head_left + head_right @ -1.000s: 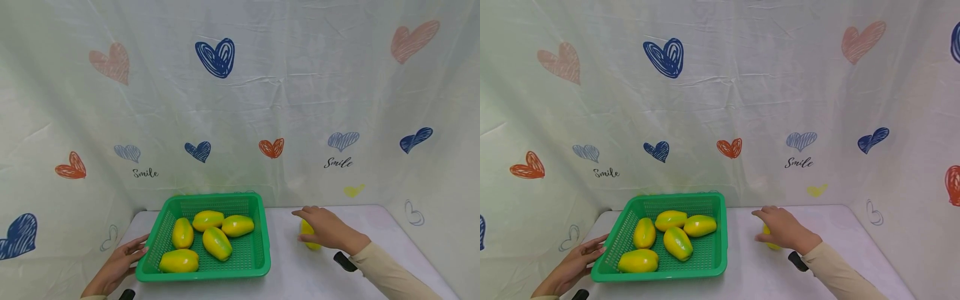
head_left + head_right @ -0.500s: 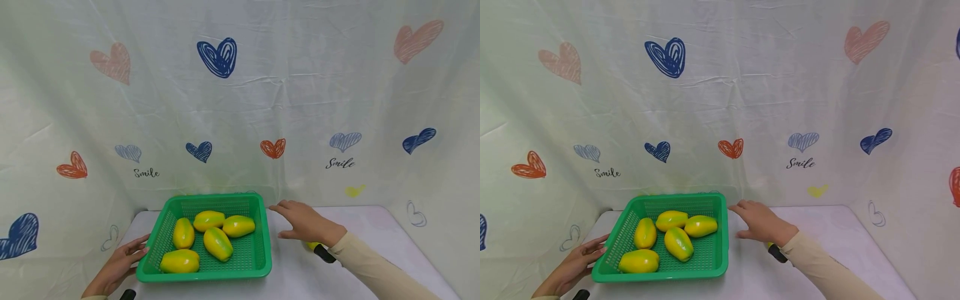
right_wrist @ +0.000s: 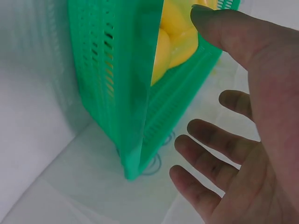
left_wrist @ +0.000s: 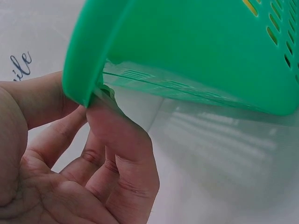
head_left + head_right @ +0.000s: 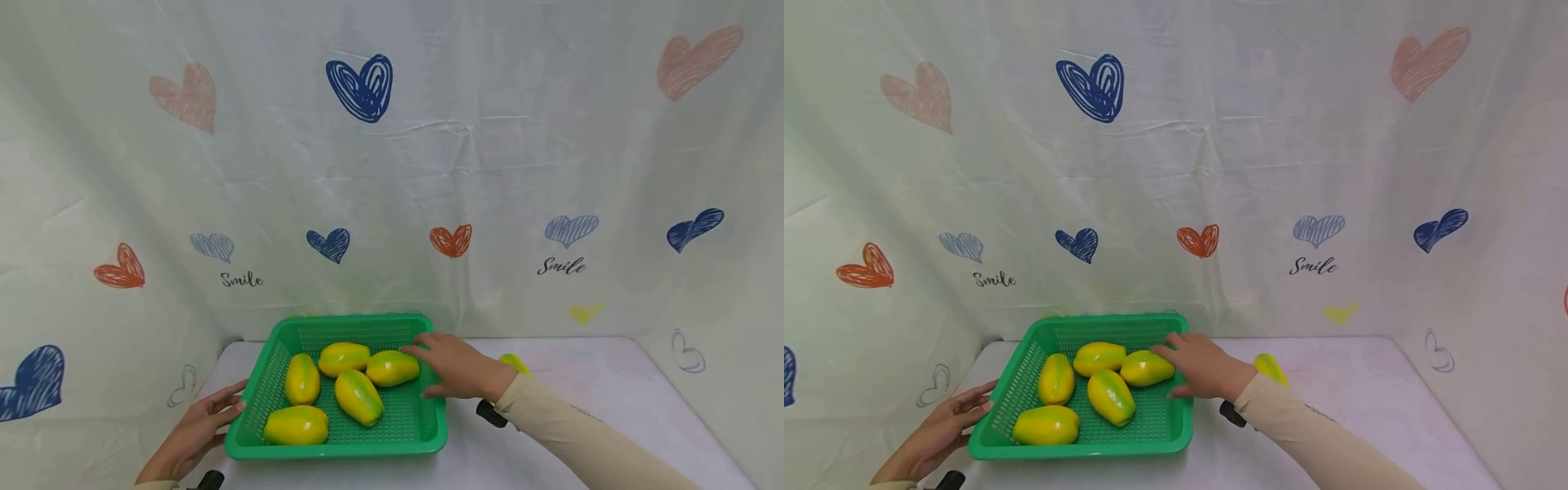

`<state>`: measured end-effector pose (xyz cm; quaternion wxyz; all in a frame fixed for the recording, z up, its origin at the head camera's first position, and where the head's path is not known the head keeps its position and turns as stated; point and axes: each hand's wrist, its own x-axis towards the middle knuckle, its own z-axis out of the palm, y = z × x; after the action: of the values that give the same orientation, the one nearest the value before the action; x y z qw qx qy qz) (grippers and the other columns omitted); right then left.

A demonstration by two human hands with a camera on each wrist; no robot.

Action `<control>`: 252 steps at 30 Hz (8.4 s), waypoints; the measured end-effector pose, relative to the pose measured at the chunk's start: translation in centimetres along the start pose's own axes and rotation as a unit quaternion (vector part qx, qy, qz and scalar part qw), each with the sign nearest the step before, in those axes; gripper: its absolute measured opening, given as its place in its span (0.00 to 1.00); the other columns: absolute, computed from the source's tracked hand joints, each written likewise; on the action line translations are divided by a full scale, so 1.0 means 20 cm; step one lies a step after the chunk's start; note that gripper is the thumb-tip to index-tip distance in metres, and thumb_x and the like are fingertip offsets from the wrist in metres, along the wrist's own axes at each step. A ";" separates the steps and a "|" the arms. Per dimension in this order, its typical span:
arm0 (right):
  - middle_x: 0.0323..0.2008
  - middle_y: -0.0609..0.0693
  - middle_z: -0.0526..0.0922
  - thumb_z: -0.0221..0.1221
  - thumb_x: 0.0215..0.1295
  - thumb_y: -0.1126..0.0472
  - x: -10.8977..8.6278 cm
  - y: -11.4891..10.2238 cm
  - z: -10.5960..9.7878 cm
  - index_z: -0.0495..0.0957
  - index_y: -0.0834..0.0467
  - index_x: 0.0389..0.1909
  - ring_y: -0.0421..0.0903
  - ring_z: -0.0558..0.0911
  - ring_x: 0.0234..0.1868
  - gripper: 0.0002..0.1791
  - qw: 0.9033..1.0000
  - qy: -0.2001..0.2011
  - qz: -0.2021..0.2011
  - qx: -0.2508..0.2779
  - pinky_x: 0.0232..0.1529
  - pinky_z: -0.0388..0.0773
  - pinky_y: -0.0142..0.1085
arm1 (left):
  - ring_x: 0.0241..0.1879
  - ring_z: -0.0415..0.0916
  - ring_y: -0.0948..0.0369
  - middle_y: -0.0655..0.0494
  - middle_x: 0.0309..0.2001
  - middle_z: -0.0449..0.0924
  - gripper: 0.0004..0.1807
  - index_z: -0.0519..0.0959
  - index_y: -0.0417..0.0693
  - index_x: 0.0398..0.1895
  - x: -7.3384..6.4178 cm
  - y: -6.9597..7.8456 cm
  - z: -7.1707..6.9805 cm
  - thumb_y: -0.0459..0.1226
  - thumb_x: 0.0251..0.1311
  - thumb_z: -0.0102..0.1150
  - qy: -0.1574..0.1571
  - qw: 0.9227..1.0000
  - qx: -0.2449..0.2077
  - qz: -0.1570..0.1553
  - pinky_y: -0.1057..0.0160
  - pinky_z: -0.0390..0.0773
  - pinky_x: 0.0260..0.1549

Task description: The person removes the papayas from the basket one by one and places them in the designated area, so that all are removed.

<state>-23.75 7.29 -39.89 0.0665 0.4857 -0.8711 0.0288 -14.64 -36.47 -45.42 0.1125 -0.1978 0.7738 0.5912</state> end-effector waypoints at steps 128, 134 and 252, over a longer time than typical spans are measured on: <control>0.64 0.54 0.62 0.76 0.34 0.49 -0.65 0.25 -0.10 0.59 0.53 0.68 0.54 0.65 0.60 0.56 0.970 0.104 0.202 0.087 0.56 0.67 0.53 | 0.42 0.73 0.53 0.33 0.59 0.59 0.42 0.52 0.41 0.70 0.00 0.02 0.01 0.46 0.58 0.60 -0.008 1.000 -0.001 -0.028 0.50 0.77 0.39; 0.65 0.53 0.62 0.76 0.34 0.49 -0.76 0.31 -0.07 0.59 0.53 0.68 0.54 0.65 0.60 0.56 0.963 0.105 0.230 0.096 0.56 0.67 0.54 | 0.42 0.73 0.53 0.32 0.59 0.59 0.42 0.52 0.40 0.70 0.00 0.02 0.00 0.46 0.58 0.60 -0.008 1.000 -0.001 -0.026 0.50 0.77 0.39; 0.64 0.65 0.58 0.74 0.38 0.48 -0.99 0.53 0.29 0.56 0.59 0.68 0.65 0.65 0.56 0.56 0.944 0.020 0.296 0.143 0.51 0.67 0.60 | 0.38 0.75 0.54 0.34 0.59 0.61 0.38 0.54 0.40 0.70 -0.02 0.01 0.02 0.41 0.60 0.59 0.017 0.999 -0.038 -0.027 0.54 0.78 0.41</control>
<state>-23.09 28.86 -48.40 0.0017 0.2095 -0.9608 0.1813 -14.40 -35.94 -45.20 0.1075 -0.2326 0.7472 0.6132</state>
